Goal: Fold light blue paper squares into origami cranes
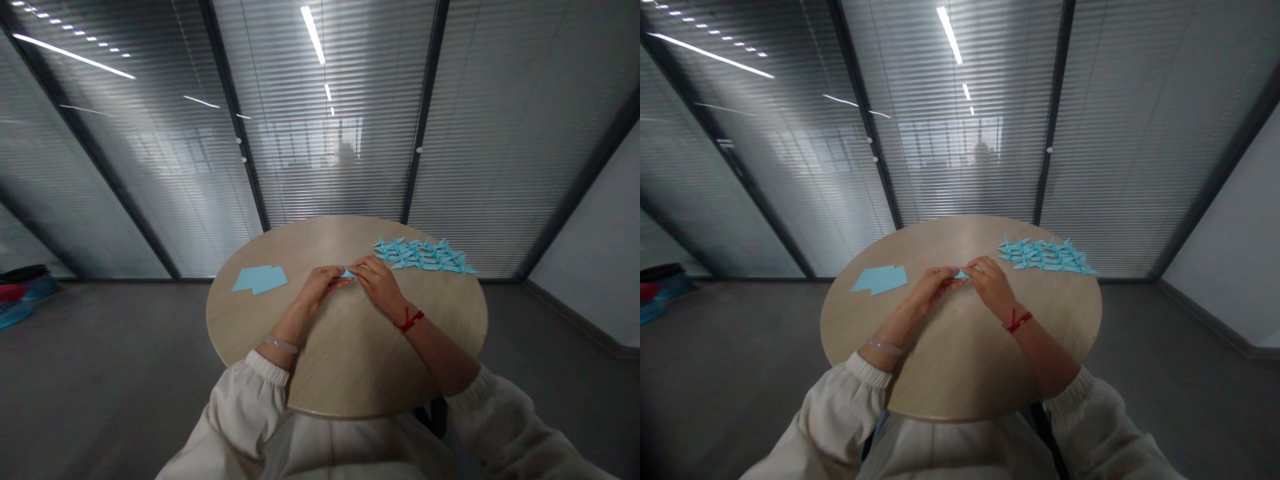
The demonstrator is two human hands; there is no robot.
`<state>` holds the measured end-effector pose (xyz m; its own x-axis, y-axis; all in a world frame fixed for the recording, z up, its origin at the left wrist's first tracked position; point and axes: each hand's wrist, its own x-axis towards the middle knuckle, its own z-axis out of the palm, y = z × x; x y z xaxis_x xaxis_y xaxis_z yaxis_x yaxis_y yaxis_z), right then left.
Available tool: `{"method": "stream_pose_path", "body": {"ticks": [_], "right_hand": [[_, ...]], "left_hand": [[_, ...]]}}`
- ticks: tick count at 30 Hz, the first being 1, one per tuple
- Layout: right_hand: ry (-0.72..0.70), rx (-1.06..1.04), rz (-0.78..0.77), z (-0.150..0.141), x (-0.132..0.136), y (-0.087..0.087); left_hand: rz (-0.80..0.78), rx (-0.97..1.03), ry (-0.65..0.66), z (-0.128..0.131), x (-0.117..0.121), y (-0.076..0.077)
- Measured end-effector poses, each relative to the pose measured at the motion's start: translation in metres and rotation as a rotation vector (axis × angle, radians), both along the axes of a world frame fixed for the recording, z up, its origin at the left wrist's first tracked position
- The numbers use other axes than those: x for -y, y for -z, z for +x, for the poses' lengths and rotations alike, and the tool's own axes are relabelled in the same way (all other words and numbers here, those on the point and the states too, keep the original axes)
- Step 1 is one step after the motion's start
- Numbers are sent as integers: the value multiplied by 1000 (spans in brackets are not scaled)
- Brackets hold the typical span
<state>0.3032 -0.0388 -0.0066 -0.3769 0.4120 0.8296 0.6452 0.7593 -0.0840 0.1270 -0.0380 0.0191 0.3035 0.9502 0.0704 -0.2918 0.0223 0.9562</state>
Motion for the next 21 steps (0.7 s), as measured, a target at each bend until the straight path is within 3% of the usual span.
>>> {"method": "stream_pose_path", "body": {"ticks": [8, 14, 21], "right_hand": [[-33, -37, -33, -4, 4, -3], [-76, -407, -219, -6, -1, -3], [-132, -451, -331, -6, -3, -5]], "left_hand": [[79, -58, -27, -4, -5, 6], [298, -217, -140, -5, -14, 7], [561, -430, -208, -5, -9, 2]]}}
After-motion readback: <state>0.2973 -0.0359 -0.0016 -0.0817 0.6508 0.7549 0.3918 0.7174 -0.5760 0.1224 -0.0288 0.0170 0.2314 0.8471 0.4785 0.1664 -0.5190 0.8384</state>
